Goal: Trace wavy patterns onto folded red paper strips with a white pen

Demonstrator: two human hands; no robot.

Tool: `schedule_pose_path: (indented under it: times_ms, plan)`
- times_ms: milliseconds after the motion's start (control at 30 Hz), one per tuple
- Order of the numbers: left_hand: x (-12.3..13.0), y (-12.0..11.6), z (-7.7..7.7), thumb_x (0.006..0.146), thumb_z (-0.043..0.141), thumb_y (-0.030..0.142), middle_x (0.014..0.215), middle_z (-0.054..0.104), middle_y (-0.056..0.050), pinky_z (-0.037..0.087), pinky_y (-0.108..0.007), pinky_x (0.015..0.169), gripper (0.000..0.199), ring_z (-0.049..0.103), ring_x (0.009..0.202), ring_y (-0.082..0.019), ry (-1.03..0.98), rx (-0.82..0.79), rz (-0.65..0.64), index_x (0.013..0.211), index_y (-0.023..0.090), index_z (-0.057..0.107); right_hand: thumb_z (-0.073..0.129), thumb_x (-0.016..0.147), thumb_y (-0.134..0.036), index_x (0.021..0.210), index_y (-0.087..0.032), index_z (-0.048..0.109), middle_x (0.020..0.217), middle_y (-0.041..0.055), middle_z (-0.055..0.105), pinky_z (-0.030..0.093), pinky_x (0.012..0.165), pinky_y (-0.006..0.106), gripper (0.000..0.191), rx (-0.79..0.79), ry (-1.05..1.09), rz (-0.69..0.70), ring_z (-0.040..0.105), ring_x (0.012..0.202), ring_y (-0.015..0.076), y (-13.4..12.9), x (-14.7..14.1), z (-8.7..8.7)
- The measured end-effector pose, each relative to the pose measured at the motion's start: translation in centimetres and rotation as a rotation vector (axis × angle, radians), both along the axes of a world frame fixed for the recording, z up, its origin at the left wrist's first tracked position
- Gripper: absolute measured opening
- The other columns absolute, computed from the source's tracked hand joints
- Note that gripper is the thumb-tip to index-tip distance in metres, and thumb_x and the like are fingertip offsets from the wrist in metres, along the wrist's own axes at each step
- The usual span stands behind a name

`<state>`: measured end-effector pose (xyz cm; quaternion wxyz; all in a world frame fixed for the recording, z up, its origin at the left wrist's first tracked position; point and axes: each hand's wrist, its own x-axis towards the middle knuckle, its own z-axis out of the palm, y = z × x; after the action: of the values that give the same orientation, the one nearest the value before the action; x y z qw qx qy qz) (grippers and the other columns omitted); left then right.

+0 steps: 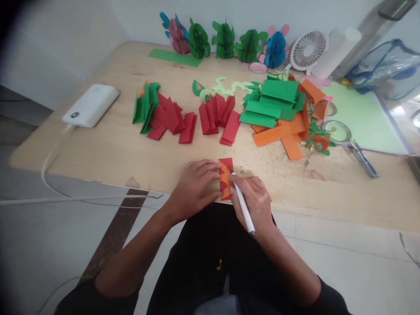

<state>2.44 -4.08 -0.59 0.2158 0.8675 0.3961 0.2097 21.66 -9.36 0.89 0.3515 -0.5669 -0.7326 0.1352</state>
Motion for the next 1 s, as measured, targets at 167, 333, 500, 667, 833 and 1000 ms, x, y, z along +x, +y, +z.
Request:
schedule_pose_path:
  times_ms: [167,333,500,667,833,1000]
  plan:
    - [0.0,0.0,0.1,0.087,0.063,0.039,0.136,0.059,-0.010,0.029,-0.053,0.113,0.031,0.043,0.134,-0.031,0.008,-0.011,-0.010,0.112,0.020,0.061,0.054,0.093,-0.023,0.116,-0.025,0.059,0.100,0.0067,0.073,0.052,0.079,0.040,0.024,0.042,-0.115,-0.051,0.065,0.087,0.0236,0.3,-0.4,-0.5]
    - [0.0,0.0,0.1,0.089,0.060,0.039,0.135,0.060,-0.011,0.029,-0.053,0.112,0.031,0.043,0.133,-0.031,0.005,-0.018,-0.008,0.111,0.017,0.062,0.055,0.091,-0.022,0.115,-0.021,0.059,0.102,0.0104,0.071,0.047,0.079,0.041,0.024,0.052,-0.208,-0.063,0.062,0.090,0.0268,1.0,-1.0,-0.9]
    - [-0.1,0.0,-0.1,0.088,0.061,0.040,0.136,0.059,-0.011,0.029,-0.052,0.113,0.034,0.043,0.134,-0.031,-0.004,-0.013,-0.008,0.114,0.018,0.061,0.053,0.091,-0.020,0.113,-0.018,0.059,0.098,0.0102,0.069,0.046,0.078,0.039,0.023,0.072,-0.264,-0.073,0.058,0.085,0.0254,1.3,-1.2,-1.3]
    - [-0.1,0.0,-0.2,0.089,0.060,0.041,0.137,0.058,-0.010,0.028,-0.052,0.114,0.035,0.042,0.135,-0.030,-0.014,-0.016,-0.004,0.117,0.019,0.059,0.053,0.092,-0.020,0.113,-0.017,0.060,0.097,0.0099,0.068,0.045,0.077,0.038,0.022,0.100,-0.285,-0.079,0.058,0.085,0.0246,1.3,-1.2,-1.5]
    - [-0.1,0.0,-0.2,0.089,0.059,0.041,0.137,0.058,-0.010,0.028,-0.052,0.114,0.035,0.042,0.134,-0.030,-0.015,-0.019,-0.004,0.117,0.019,0.058,0.052,0.092,-0.018,0.115,-0.019,0.060,0.097,0.0094,0.067,0.044,0.074,0.037,0.024,0.103,-0.283,-0.081,0.057,0.085,0.0244,1.3,-1.2,-1.4]
    - [-0.1,0.0,-0.2,0.090,0.059,0.041,0.137,0.058,-0.010,0.028,-0.052,0.114,0.034,0.041,0.135,-0.030,-0.005,-0.013,-0.007,0.115,0.019,0.060,0.052,0.091,-0.017,0.116,-0.019,0.060,0.095,0.0088,0.068,0.043,0.073,0.037,0.026,0.102,-0.297,-0.075,0.056,0.084,0.0246,1.3,-1.2,-1.5]
